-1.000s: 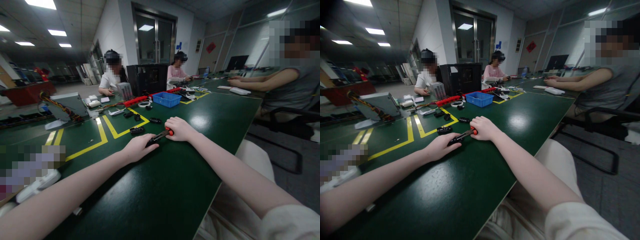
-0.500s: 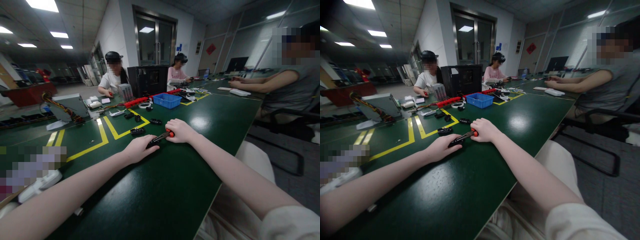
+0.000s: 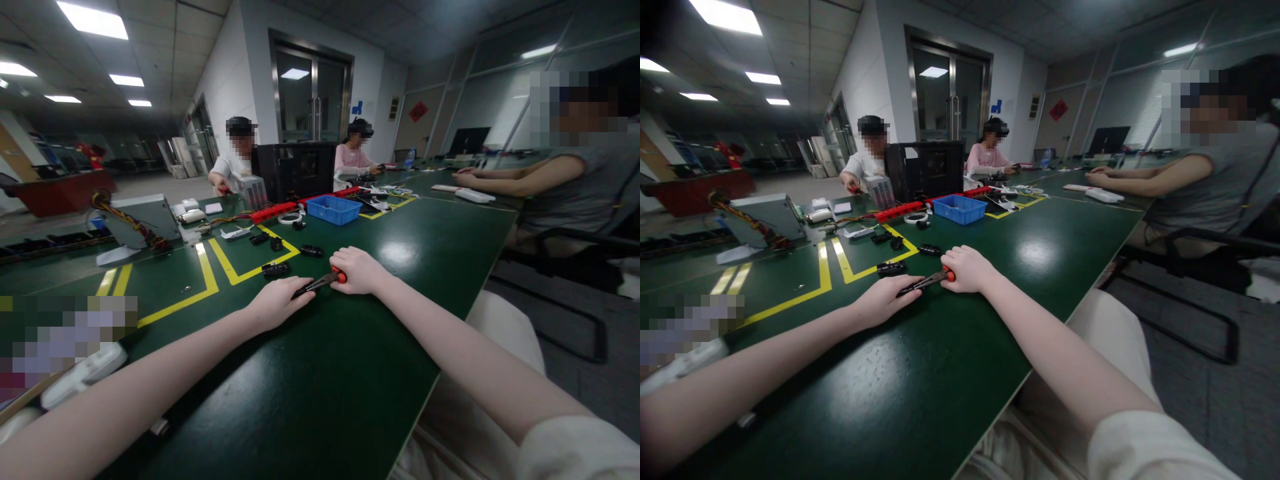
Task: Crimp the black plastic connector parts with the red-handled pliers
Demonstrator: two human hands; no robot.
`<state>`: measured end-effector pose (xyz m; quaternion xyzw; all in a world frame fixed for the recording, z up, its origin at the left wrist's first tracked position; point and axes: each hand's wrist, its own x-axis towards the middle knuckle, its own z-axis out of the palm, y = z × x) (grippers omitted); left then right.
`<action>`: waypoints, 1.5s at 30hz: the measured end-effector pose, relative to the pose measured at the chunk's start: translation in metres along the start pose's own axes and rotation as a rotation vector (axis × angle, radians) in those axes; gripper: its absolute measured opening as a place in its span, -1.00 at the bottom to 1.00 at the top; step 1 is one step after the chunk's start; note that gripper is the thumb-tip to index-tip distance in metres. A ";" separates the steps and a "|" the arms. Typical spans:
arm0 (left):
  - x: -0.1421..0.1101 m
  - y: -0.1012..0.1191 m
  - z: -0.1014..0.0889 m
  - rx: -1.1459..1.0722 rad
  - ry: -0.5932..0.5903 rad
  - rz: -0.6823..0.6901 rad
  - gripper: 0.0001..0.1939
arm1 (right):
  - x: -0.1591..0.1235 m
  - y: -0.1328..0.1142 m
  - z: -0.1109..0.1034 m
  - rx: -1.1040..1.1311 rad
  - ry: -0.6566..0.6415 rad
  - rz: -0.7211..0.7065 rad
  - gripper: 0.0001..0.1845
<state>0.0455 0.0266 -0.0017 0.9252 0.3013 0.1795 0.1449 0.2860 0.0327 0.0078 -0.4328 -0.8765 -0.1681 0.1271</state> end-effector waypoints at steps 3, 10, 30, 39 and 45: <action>0.000 0.000 -0.001 -0.011 0.002 0.002 -0.61 | 0.000 -0.001 -0.002 0.001 -0.016 0.003 -0.79; -0.001 0.003 -0.001 0.023 -0.010 -0.019 -0.56 | 0.000 -0.002 -0.002 0.019 -0.065 0.020 -0.78; -0.002 0.008 -0.002 0.035 -0.020 0.010 -0.63 | -0.002 0.000 -0.004 -0.014 0.051 -0.054 -0.81; -0.003 0.008 -0.002 0.047 -0.035 0.012 -0.62 | -0.003 0.000 -0.003 0.003 0.036 -0.054 -0.80; -0.003 0.008 -0.003 0.040 -0.031 0.005 -0.61 | -0.001 0.000 -0.004 -0.004 0.045 -0.050 -0.81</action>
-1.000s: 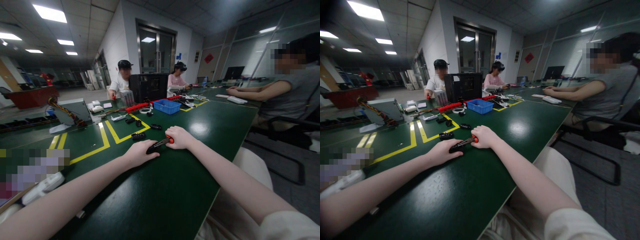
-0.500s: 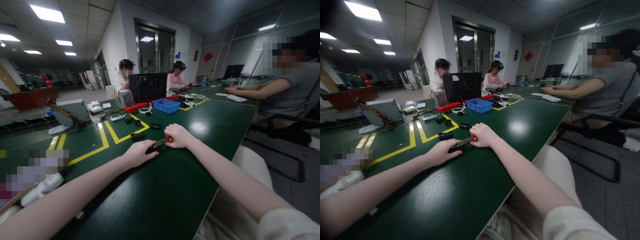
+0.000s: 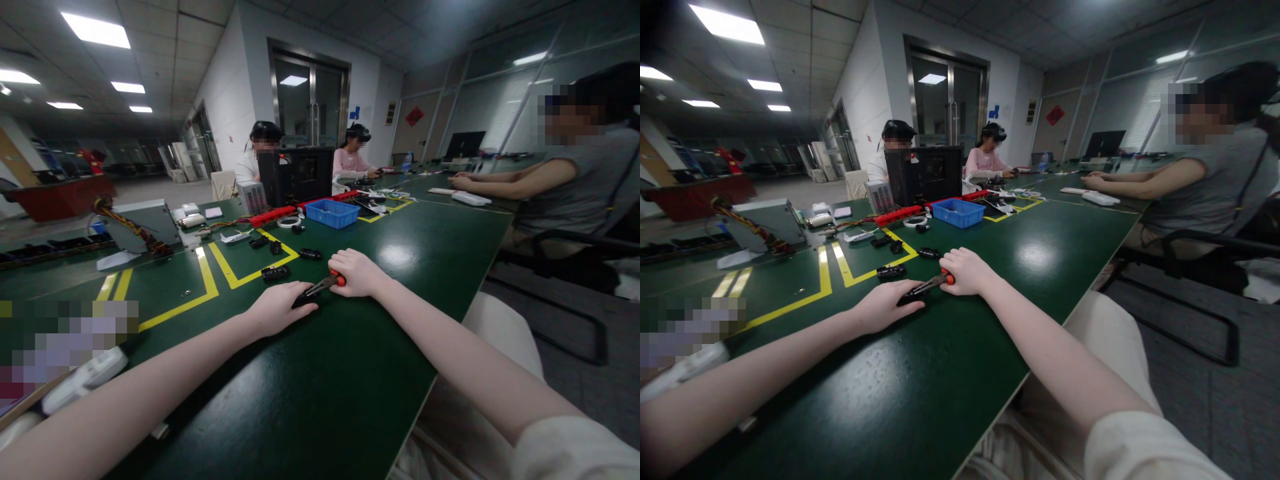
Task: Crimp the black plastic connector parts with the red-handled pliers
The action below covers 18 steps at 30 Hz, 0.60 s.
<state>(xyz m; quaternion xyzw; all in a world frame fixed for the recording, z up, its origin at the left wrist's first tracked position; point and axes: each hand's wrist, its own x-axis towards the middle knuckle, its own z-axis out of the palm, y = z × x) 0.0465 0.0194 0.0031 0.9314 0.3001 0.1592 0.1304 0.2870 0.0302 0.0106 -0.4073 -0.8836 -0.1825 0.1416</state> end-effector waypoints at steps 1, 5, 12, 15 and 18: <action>0.000 0.000 0.000 -0.005 -0.001 -0.005 -0.62 | 0.000 0.000 0.000 -0.001 0.007 0.000 -0.81; 0.000 0.001 0.001 -0.013 0.003 -0.018 -0.63 | 0.000 0.002 0.002 -0.017 0.027 -0.006 -0.81; 0.001 0.001 0.000 -0.006 0.000 -0.010 -0.62 | -0.001 0.002 0.002 -0.007 0.016 -0.015 -0.82; 0.001 0.002 0.000 -0.004 -0.004 -0.015 -0.63 | -0.001 0.002 0.002 0.000 0.022 -0.009 -0.82; 0.001 0.001 0.001 -0.001 -0.002 -0.013 -0.63 | -0.001 0.002 0.002 0.010 0.027 0.000 -0.82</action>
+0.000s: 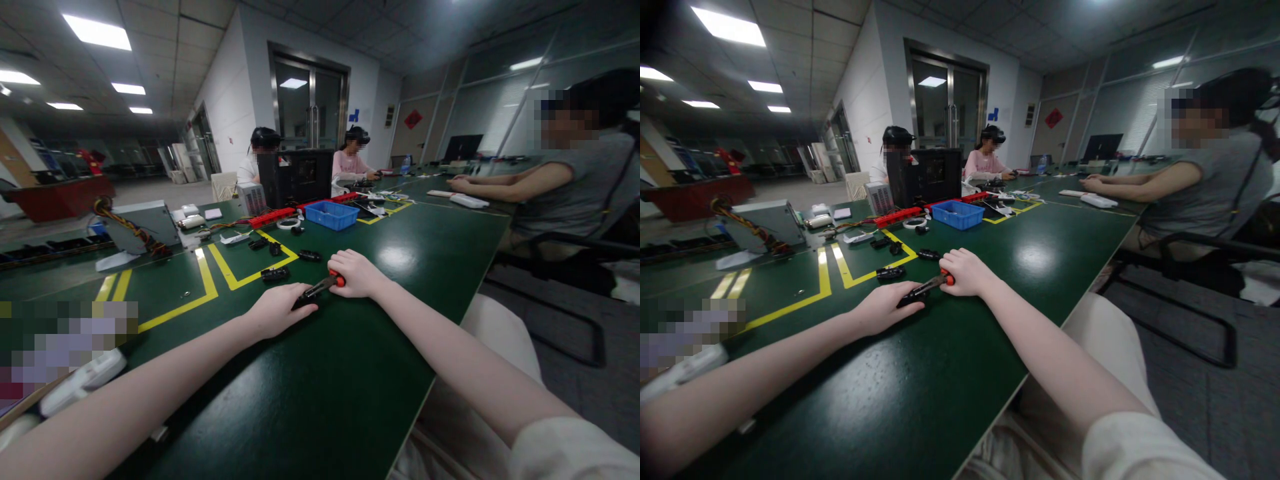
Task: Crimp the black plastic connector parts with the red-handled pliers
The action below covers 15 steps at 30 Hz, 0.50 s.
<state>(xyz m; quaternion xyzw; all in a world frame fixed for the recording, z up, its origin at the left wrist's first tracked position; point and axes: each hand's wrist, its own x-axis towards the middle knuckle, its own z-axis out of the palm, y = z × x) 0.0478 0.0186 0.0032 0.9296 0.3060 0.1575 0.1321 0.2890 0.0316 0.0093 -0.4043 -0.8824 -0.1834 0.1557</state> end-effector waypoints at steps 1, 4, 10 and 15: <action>0.000 0.000 0.000 0.003 0.003 0.004 -0.63 | 0.000 0.000 0.000 0.004 -0.002 0.003 -0.83; -0.001 -0.002 0.001 0.016 0.017 0.013 -0.62 | -0.001 0.000 0.001 0.013 -0.022 0.013 -0.82; -0.001 -0.002 0.000 0.030 -0.013 0.010 -0.59 | -0.001 0.000 0.002 0.019 -0.042 0.024 -0.81; -0.001 -0.001 -0.002 0.024 -0.026 0.013 -0.56 | -0.001 0.000 0.003 0.013 -0.048 0.022 -0.80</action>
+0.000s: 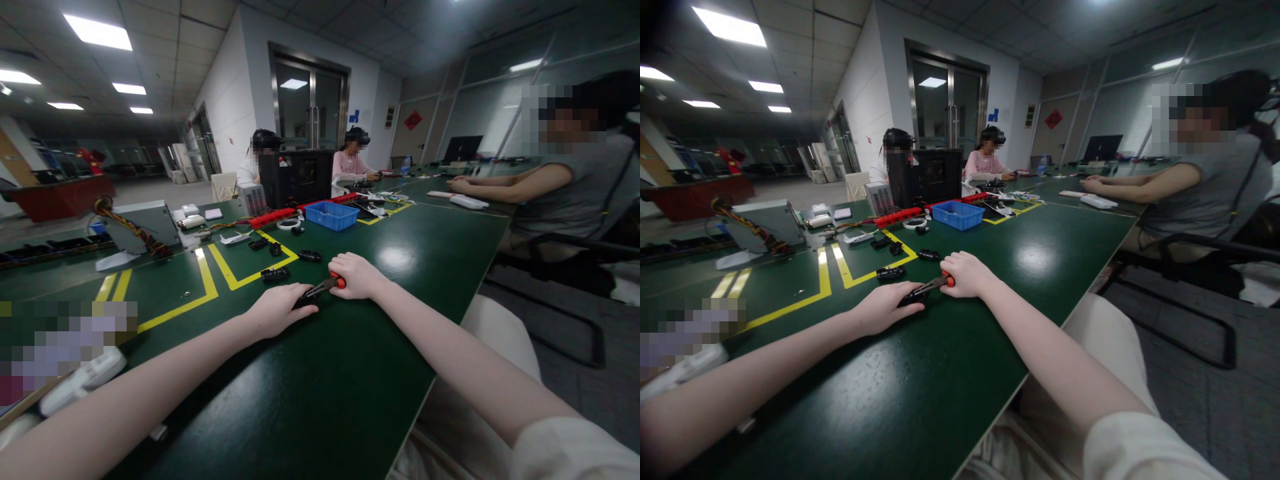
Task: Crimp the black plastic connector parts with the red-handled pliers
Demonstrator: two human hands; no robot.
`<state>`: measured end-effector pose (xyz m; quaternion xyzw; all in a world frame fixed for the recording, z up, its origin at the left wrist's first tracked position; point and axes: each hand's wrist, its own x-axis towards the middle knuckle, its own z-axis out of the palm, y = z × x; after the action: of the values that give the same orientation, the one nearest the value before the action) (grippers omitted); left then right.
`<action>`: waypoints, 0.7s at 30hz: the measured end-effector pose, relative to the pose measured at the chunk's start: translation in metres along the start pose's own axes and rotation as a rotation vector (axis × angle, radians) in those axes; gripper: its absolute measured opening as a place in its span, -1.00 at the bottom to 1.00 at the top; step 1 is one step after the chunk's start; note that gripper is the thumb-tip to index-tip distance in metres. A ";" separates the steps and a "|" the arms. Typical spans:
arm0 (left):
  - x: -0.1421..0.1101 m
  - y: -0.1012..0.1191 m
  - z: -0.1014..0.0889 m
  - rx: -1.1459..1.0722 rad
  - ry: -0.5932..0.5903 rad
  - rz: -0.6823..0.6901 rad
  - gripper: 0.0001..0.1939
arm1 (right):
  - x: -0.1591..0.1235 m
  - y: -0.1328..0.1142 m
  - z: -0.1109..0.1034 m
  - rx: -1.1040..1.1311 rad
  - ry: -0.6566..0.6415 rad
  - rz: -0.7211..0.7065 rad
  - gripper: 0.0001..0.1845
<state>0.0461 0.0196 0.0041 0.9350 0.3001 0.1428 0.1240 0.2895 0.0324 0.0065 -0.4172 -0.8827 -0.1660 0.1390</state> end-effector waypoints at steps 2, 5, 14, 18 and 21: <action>0.000 0.000 0.000 -0.003 0.002 0.001 -0.55 | 0.000 0.000 0.000 0.001 0.000 -0.003 -0.80; 0.000 -0.001 0.001 -0.005 0.016 0.002 -0.55 | 0.000 0.001 0.000 -0.001 0.012 -0.004 -0.80; 0.000 -0.004 0.005 0.008 0.040 -0.008 -0.58 | -0.001 0.000 -0.001 0.015 0.005 0.008 -0.80; 0.000 -0.004 0.006 0.011 0.053 -0.003 -0.59 | -0.001 0.000 -0.001 0.013 0.003 0.014 -0.79; 0.000 -0.003 0.006 0.015 0.065 0.004 -0.59 | -0.001 -0.001 -0.002 0.011 0.004 0.012 -0.80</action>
<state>0.0463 0.0210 -0.0026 0.9313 0.3031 0.1712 0.1070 0.2897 0.0307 0.0075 -0.4214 -0.8808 -0.1611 0.1440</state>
